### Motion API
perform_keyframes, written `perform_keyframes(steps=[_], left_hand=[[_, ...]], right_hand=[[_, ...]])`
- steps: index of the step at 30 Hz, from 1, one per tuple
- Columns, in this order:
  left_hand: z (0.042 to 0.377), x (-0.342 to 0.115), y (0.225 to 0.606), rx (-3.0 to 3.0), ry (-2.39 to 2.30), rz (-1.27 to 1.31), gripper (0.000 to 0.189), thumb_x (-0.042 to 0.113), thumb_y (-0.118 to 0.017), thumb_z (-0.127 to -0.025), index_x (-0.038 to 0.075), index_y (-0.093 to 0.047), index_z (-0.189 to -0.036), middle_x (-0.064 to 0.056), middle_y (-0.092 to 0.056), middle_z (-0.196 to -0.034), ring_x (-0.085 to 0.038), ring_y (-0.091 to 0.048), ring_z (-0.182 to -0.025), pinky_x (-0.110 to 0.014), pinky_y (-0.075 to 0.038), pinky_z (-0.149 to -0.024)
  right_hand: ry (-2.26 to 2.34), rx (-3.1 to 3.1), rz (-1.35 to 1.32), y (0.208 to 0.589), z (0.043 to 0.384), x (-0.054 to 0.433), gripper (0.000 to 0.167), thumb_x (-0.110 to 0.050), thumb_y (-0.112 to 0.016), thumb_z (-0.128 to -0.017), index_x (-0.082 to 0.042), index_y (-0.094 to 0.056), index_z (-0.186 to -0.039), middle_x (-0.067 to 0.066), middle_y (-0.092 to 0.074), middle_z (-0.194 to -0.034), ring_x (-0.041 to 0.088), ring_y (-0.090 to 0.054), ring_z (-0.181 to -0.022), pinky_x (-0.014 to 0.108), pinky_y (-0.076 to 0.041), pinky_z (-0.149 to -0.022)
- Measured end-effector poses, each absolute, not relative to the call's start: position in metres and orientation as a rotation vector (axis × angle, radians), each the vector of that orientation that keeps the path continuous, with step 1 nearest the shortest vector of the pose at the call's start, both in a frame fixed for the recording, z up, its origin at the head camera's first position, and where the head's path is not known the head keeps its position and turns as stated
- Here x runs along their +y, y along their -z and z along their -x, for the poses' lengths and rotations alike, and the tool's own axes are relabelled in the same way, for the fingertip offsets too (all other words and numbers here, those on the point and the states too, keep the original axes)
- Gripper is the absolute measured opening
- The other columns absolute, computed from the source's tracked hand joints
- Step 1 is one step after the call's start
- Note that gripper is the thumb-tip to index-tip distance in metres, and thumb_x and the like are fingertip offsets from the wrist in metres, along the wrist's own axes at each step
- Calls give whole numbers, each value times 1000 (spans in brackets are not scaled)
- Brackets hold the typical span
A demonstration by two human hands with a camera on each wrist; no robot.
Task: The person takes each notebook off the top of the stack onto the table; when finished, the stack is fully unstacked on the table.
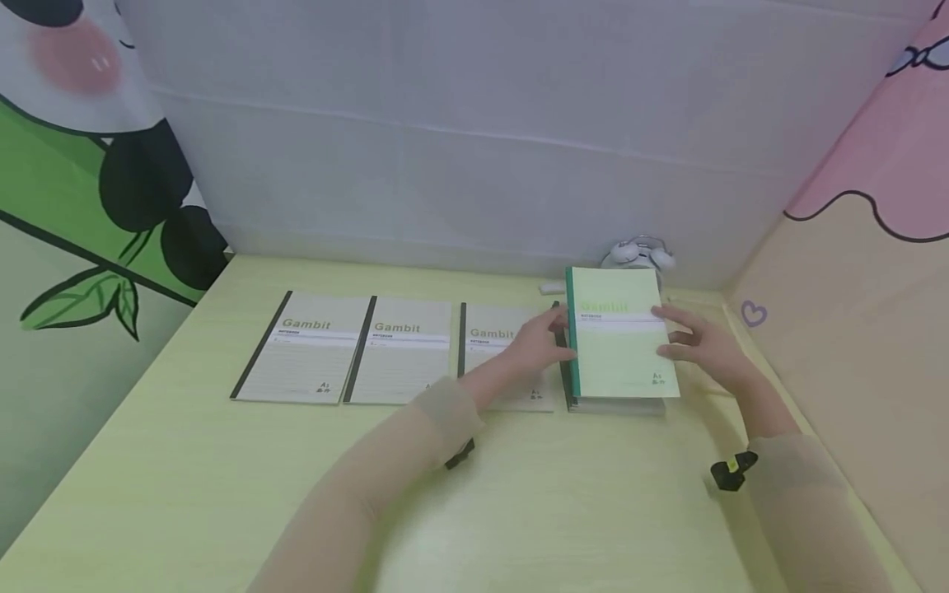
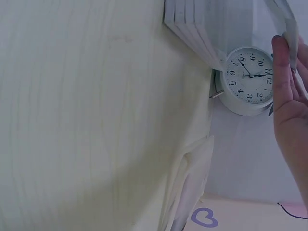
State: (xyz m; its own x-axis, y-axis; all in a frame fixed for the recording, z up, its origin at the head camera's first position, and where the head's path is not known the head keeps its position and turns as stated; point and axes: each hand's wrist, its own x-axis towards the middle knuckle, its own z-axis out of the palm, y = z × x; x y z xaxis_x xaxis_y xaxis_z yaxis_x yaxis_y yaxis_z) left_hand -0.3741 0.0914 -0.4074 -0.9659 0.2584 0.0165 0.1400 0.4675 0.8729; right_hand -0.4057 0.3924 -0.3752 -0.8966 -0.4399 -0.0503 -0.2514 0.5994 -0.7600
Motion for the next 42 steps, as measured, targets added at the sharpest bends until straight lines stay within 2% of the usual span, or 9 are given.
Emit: perform_keyframes(steps=[2,5,10,14,23,30,33,37,42], left_hand=[[374,90,403,2591,-1555,-348,81,17,-73,-82,13,-27,-149,-3,-50,-138,-20,-45,-126,-35,-39,-104],[374,87,398,2613,-1576,-344,81,15,-73,-81,13,-28,-148,-4,-52,-135,-21,-49,-123,-35,-41,-102],[372,78,392,2630,-1605,-364,84,12,-74,-79,11,-26,-148,-4,-54,-130,-19,-53,-114,-27,-49,-85],[370,70,388,2553,-1704,-384,87,8,-74,-78,13,-24,-149,-4,-53,-128,-17,-56,-104,-22,-50,-78],[366,45,379,2417,-1765,-403,86,4,-72,-80,17,-23,-150,-7,-48,-131,-15,-57,-95,-24,-53,-77],[362,24,360,2435,-1670,-400,88,8,-73,-80,21,-22,-151,-7,-43,-138,-15,-59,-91,-25,-52,-74],[360,16,352,2439,-1662,-385,87,9,-73,-81,21,-23,-151,-7,-44,-138,-15,-60,-91,-26,-52,-73],[356,5,346,2476,-1641,-350,84,11,-73,-81,22,-26,-150,-5,-46,-135,-15,-60,-91,-28,-51,-74],[350,-9,339,2495,-1617,-292,83,13,-73,-81,25,-28,-149,-4,-48,-132,-16,-57,-98,-32,-51,-79]], right_hand=[[1222,2580,563,370,405,390,67,-28,-66,-89,-25,-33,-148,4,-18,-157,17,-50,-118,17,-44,-91],[1254,2571,542,364,404,386,66,-27,-65,-89,-29,-34,-147,-1,-17,-158,7,-50,-114,27,-42,-97],[1305,2536,538,353,401,377,67,-25,-66,-89,-29,-34,-147,-5,-18,-157,16,-46,-121,48,-33,-106],[1330,2522,523,346,398,369,67,-23,-67,-88,-27,-35,-147,-4,-20,-157,20,-46,-124,49,-32,-106],[1298,2557,494,337,387,349,68,-29,-71,-85,-28,-38,-145,0,-28,-153,-1,-55,-106,52,-34,-105],[1285,2566,498,323,374,329,68,-34,-70,-85,-33,-37,-145,-2,-28,-153,22,-49,-123,53,-32,-106],[1310,2542,476,318,370,320,68,-35,-70,-85,-33,-37,-144,-1,-25,-154,25,-46,-126,53,-32,-106],[1360,2503,467,315,365,309,64,-36,-68,-86,-34,-39,-143,0,-26,-153,26,-53,-119,50,-36,-104],[1331,2523,500,308,357,296,58,-39,-61,-90,-37,-37,-144,4,-34,-150,32,-63,-104,60,-30,-105]])
